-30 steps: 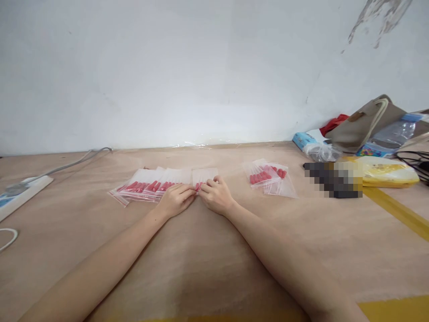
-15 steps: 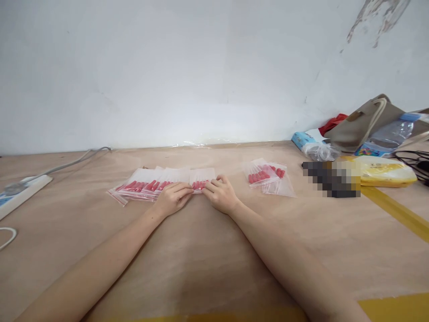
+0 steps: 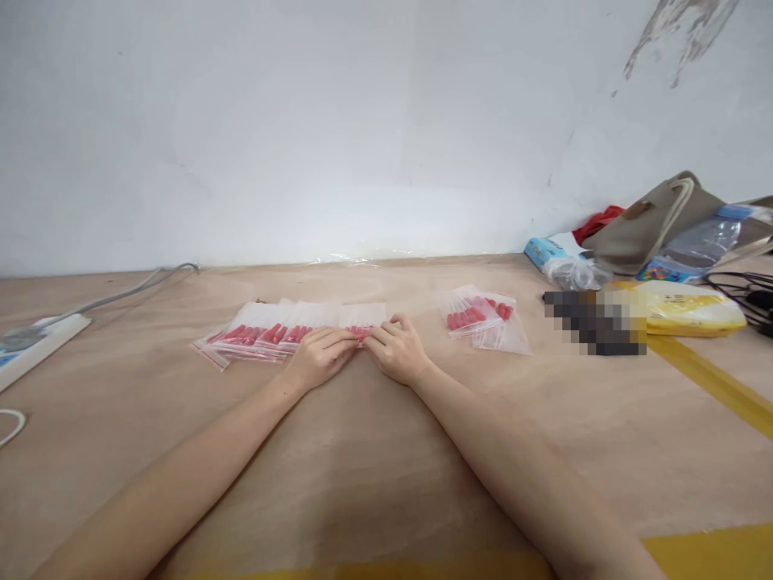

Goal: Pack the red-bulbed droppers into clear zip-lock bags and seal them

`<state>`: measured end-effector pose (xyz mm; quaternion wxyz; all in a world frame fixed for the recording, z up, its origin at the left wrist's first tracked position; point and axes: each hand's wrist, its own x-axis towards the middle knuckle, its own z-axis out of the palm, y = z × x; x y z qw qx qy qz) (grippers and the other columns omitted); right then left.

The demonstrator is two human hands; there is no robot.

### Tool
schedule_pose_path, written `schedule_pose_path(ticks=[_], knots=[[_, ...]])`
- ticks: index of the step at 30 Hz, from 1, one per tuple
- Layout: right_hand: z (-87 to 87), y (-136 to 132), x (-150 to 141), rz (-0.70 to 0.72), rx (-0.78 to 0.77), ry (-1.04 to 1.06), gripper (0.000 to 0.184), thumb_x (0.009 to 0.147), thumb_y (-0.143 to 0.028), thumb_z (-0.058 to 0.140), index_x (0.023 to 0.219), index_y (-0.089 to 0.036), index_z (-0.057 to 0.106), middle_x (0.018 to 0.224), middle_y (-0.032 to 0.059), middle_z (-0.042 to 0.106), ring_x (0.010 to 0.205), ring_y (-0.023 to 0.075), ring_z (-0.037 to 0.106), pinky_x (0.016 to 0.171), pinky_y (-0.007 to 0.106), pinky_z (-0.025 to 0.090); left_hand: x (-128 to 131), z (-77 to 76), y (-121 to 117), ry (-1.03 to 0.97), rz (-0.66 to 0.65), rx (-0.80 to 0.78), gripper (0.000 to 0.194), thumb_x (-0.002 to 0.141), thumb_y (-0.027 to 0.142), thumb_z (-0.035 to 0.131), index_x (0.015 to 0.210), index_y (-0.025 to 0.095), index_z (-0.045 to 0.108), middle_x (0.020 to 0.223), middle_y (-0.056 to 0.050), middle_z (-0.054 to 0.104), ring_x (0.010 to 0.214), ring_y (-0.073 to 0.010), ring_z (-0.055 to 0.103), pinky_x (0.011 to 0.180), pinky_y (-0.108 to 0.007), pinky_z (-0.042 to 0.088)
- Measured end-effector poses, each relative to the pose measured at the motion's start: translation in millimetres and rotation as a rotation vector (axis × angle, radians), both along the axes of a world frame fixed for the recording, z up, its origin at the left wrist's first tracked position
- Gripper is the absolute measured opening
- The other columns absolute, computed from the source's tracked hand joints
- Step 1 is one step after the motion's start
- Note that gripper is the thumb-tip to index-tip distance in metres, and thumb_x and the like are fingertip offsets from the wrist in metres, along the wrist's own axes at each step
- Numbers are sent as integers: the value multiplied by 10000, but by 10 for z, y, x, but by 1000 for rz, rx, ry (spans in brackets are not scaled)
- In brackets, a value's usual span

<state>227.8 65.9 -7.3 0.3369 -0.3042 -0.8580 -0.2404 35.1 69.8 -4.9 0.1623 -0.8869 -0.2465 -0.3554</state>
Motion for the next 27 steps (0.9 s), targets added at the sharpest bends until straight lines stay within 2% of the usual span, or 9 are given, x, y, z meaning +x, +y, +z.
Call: schedule_pose_path(ticks=[9, 15, 22, 27], knots=[[-29, 28, 25, 12, -33, 29, 192, 854, -192, 444, 767, -198, 616, 683, 19, 591, 680, 120, 496, 768, 304, 285, -46, 20, 9, -26, 2, -16, 167, 869, 172, 451, 850, 179, 617, 853, -44, 669, 802, -157, 618, 730, -306, 495], [-25, 29, -2, 6, 15, -8, 200, 861, -186, 425, 772, -185, 604, 690, 16, 589, 666, 116, 483, 770, 302, 281, -14, 2, 21, -12, -22, -30, 169, 855, 174, 486, 974, 175, 606, 967, -60, 655, 894, -175, 606, 783, -328, 494], [-20, 33, -45, -6, 1, -47, 234, 870, -183, 390, 724, -165, 572, 664, 19, 566, 655, 119, 471, 797, 322, 259, 24, -20, 40, -7, -57, -40, 142, 835, 143, 499, 880, 174, 630, 920, -41, 675, 879, -175, 617, 775, -319, 506], [15, 32, 98, -25, -17, -13, 206, 870, -209, 418, 773, -180, 598, 706, 22, 604, 694, 121, 495, 767, 308, 265, -2, -7, 29, -47, -43, -77, 153, 842, 139, 477, 893, 170, 618, 907, -41, 671, 876, -158, 614, 786, -305, 506]])
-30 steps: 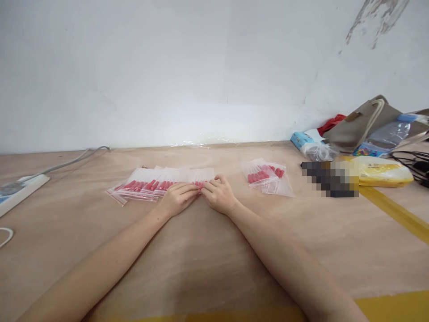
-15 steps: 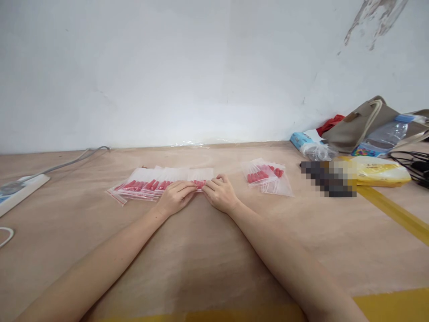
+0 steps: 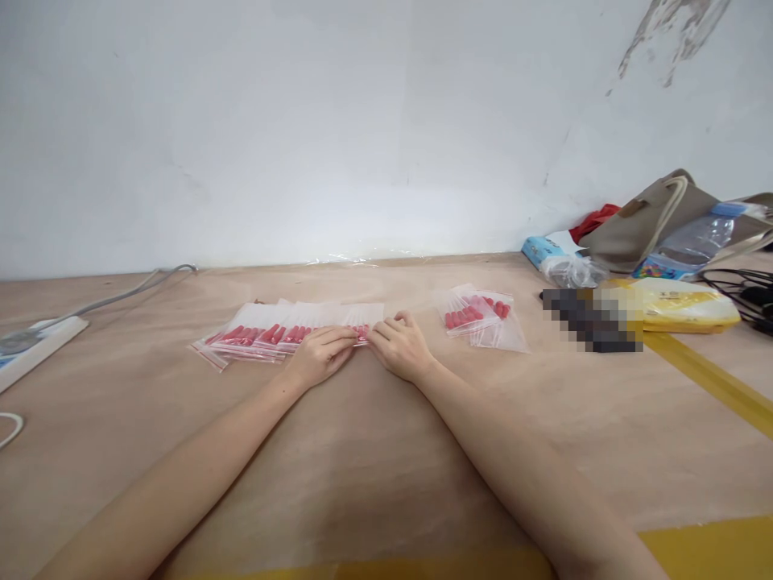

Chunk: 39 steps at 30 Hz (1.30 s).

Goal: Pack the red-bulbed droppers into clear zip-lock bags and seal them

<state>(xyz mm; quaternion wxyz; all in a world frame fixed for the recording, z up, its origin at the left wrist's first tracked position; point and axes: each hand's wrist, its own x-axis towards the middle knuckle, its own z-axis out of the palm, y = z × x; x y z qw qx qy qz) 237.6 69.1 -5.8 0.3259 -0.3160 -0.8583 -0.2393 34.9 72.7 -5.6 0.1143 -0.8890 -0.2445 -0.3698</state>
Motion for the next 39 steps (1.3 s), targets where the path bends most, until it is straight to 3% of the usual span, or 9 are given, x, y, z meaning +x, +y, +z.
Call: schedule_pose_path(ticks=[6, 20, 30, 39], knots=[[32, -2, 182, -9, -23, 94, 171, 844, -230, 479, 767, -191, 627, 731, 14, 640, 703, 119, 500, 736, 303, 269, -15, 12, -22, -28, 44, -49, 146, 821, 126, 481, 889, 164, 605, 916, -56, 655, 860, -157, 608, 765, -303, 504], [-12, -33, -15, 5, -71, -23, 219, 850, -216, 431, 738, -178, 614, 709, 19, 612, 727, 128, 470, 757, 321, 243, 140, -5, 5, 87, 64, 38, 125, 832, 163, 485, 805, 163, 606, 859, -34, 665, 811, -165, 603, 723, -297, 473], [28, -6, 203, -23, -130, 73, 201, 850, -206, 434, 763, -195, 615, 752, 8, 641, 732, 119, 501, 820, 336, 226, -38, 61, 24, 120, 137, 110, 138, 864, 173, 456, 828, 150, 588, 823, -52, 649, 773, -167, 598, 721, -294, 475], [71, -24, 195, -42, -239, 88, 251, 862, -281, 423, 754, -206, 637, 773, 17, 653, 767, 136, 520, 861, 354, 218, -15, 44, 24, 83, 226, 43, 187, 860, 95, 375, 834, 159, 548, 817, -84, 588, 809, -211, 571, 683, -336, 477]])
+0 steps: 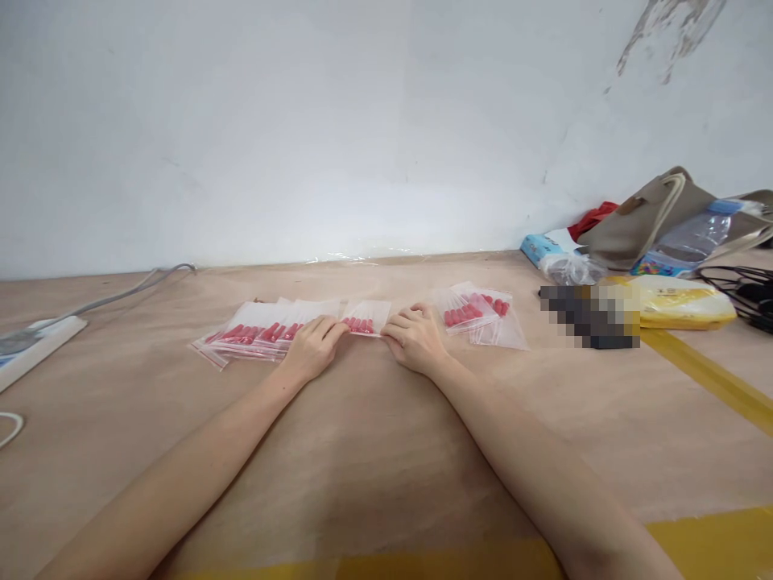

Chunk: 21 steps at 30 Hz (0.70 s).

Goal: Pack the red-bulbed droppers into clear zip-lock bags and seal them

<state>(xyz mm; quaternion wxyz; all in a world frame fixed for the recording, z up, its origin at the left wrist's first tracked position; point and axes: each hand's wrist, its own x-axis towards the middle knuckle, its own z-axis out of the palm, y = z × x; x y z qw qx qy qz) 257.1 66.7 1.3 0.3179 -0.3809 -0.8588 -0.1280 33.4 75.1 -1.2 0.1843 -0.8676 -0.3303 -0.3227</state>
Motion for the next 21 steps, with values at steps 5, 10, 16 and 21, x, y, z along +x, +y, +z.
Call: schedule_pose_path(ticks=[5, 10, 16, 21], knots=[[102, -35, 58, -174, -133, -33, 350, 851, -464, 386, 838, -237, 652, 958, 40, 634, 937, 186, 507, 938, 404, 180, -21, 8, -28, -124, -24, -64, 170, 869, 110, 345, 966, 178, 467, 1071, -108, 529, 1041, -189, 515, 788, -316, 487], [6, 22, 166, -804, -120, -118, 513, 835, -520, 331, 883, -111, 636, 914, 185, 625, 947, 339, 512, 927, 607, 35, -76, 100, 29, -187, -36, -128, 152, 866, 112, 328, 935, 182, 444, 1048, -88, 551, 1120, -180, 474, 882, -347, 443], [-97, 10, 66, -666, -118, -105, 532, 829, -550, 323, 861, -111, 622, 784, 180, 632, 800, 312, 568, 928, 623, 52, -423, 554, 53, 18, 5, -338, 118, 775, 172, 471, 688, 182, 549, 780, -22, 610, 752, -170, 593, 682, -286, 477], [-72, -119, -240, -410, -240, 1, 466, 849, -499, 345, 1027, -126, 561, 963, 175, 618, 940, 297, 537, 912, 535, 250, -605, 874, -74, 249, 94, -609, 87, 659, 301, 655, 668, 217, 635, 726, 13, 629, 589, -151, 584, 493, -219, 430]])
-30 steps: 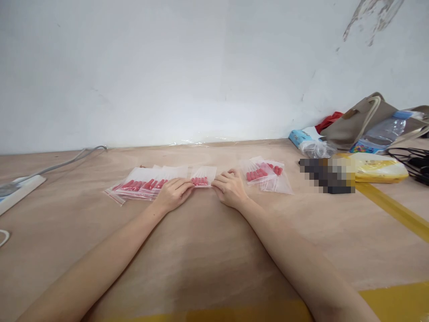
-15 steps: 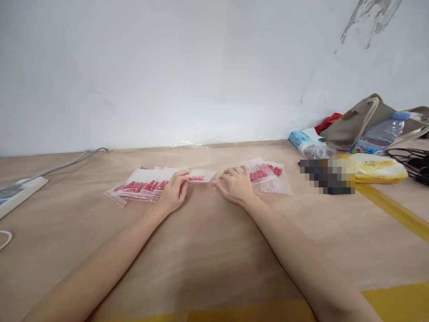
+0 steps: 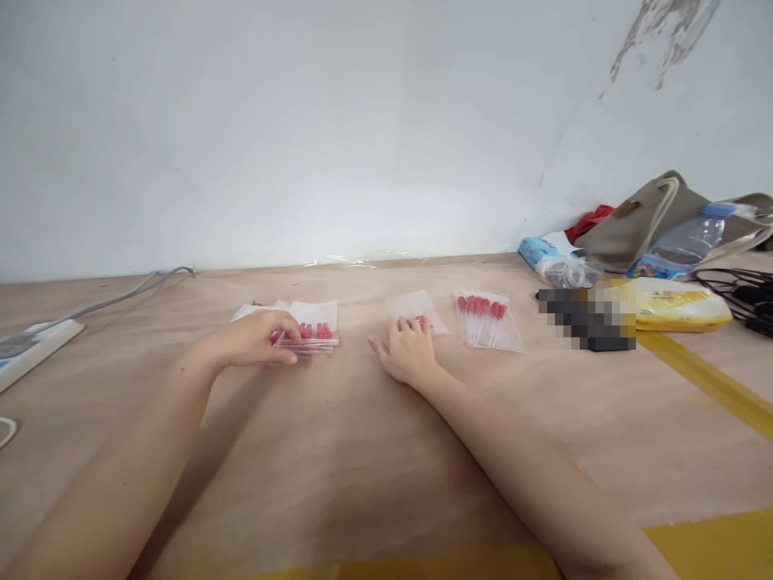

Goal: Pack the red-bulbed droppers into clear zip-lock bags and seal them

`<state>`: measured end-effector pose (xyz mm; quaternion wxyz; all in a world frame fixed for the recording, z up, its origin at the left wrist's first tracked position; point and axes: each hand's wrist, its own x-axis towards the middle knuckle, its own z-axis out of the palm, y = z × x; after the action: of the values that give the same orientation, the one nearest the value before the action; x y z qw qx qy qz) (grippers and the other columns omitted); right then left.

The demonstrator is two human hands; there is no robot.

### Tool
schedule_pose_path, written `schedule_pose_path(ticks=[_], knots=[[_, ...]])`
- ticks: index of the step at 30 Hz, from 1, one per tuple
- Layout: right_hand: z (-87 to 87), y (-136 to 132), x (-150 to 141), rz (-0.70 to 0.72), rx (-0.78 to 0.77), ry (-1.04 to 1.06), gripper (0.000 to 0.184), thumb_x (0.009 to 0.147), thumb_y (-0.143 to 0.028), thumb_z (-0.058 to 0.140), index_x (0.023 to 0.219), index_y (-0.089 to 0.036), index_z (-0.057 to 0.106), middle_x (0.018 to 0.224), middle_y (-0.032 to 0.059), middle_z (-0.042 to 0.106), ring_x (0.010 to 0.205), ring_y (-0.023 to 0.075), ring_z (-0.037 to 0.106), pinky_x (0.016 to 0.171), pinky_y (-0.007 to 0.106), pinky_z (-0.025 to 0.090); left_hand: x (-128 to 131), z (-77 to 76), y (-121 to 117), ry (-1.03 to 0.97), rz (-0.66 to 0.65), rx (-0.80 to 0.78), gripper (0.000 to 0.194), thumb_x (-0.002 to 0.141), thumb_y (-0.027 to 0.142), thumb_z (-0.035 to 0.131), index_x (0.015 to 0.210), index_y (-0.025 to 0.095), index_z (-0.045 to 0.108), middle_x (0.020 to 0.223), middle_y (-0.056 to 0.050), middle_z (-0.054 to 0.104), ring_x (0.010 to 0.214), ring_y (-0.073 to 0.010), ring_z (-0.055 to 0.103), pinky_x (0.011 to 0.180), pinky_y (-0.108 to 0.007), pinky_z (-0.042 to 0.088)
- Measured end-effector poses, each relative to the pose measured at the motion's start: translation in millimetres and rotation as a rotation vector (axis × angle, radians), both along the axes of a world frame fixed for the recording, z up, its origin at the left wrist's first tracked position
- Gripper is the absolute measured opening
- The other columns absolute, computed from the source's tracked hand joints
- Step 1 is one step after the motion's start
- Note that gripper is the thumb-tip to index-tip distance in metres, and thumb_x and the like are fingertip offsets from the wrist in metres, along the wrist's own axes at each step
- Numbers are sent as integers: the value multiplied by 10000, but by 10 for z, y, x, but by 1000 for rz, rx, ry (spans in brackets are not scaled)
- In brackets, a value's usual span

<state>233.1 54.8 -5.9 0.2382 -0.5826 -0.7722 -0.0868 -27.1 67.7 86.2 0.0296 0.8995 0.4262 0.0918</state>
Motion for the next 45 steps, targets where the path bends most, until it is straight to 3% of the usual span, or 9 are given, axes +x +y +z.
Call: schedule_pose_path(ticks=[3, 7, 11, 16, 22, 25, 30, 37, 45], knots=[[21, -20, -116, 166, -50, 138, 443, 866, -419, 360, 1143, -103, 501, 1110, 170, 570, 1059, 265, 487, 887, 412, 362, 169, 3, -72, 29, 32, 25, 141, 724, 353, 616, 748, 220, 653, 805, -11, 637, 672, -172, 596, 576, -250, 450], [64, 66, 18, 214, 1, 348, 344, 847, -338, 425, 1063, -109, 565, 1088, 139, 579, 1055, 214, 492, 890, 347, 394, 498, -296, -77, -50, -78, 276, 241, 793, 330, 568, 990, 195, 598, 1009, -63, 605, 937, -222, 555, 832, -337, 411], [85, 140, 302, 363, -32, 298, 388, 734, -445, 587, 1033, -198, 603, 1040, 84, 580, 1001, 209, 514, 876, 371, 403, 601, -594, -41, 23, -52, 254, 333, 792, 373, 571, 1073, 196, 546, 1011, -83, 596, 939, -247, 553, 811, -371, 415], [-3, 162, 372, 495, 10, 178, 249, 750, -356, 601, 968, -241, 641, 947, 56, 580, 904, 172, 539, 827, 353, 407, 558, -608, -44, 27, -36, 248, 312, 767, 351, 606, 1042, 210, 564, 926, -66, 615, 837, -232, 585, 727, -344, 441], [-133, 183, 308, 456, 144, 200, 177, 831, -236, 492, 865, -209, 663, 818, 42, 606, 745, 131, 573, 719, 294, 433, 661, -703, -72, -84, -116, 399, 288, 792, 336, 578, 1041, 194, 556, 1027, -80, 577, 946, -232, 537, 802, -367, 429], [-166, 166, 321, 483, 134, 308, 187, 838, -247, 473, 873, -205, 652, 846, 45, 616, 758, 133, 584, 703, 271, 460, 717, -811, -47, -105, -189, 467, 153, 834, 216, 506, 951, 174, 594, 953, -66, 608, 887, -194, 558, 785, -320, 442], [-205, 145, 354, 497, 116, 351, 194, 828, -237, 472, 937, -210, 629, 917, 45, 629, 792, 132, 598, 690, 250, 470, 728, -895, 7, -107, -192, 534, 175, 851, 152, 443, 891, 152, 614, 895, -69, 633, 796, -188, 586, 726, -319, 459], [-122, 102, 365, 329, 297, -18, 193, 835, -198, 477, 776, -212, 661, 730, 19, 659, 667, 116, 578, 755, 293, 346, 724, -899, -33, -120, -189, 596, 223, 888, 147, 375, 906, 151, 597, 901, -83, 634, 744, -172, 606, 677, -306, 479], [-42, 41, 381, 321, 317, -20, 197, 850, -207, 453, 768, -185, 631, 737, 27, 648, 684, 122, 547, 758, 297, 295, 707, -950, -33, -174, -173, 640, 203, 898, 167, 385, 886, 149, 587, 917, -67, 635, 777, -158, 617, 675, -264, 493]])
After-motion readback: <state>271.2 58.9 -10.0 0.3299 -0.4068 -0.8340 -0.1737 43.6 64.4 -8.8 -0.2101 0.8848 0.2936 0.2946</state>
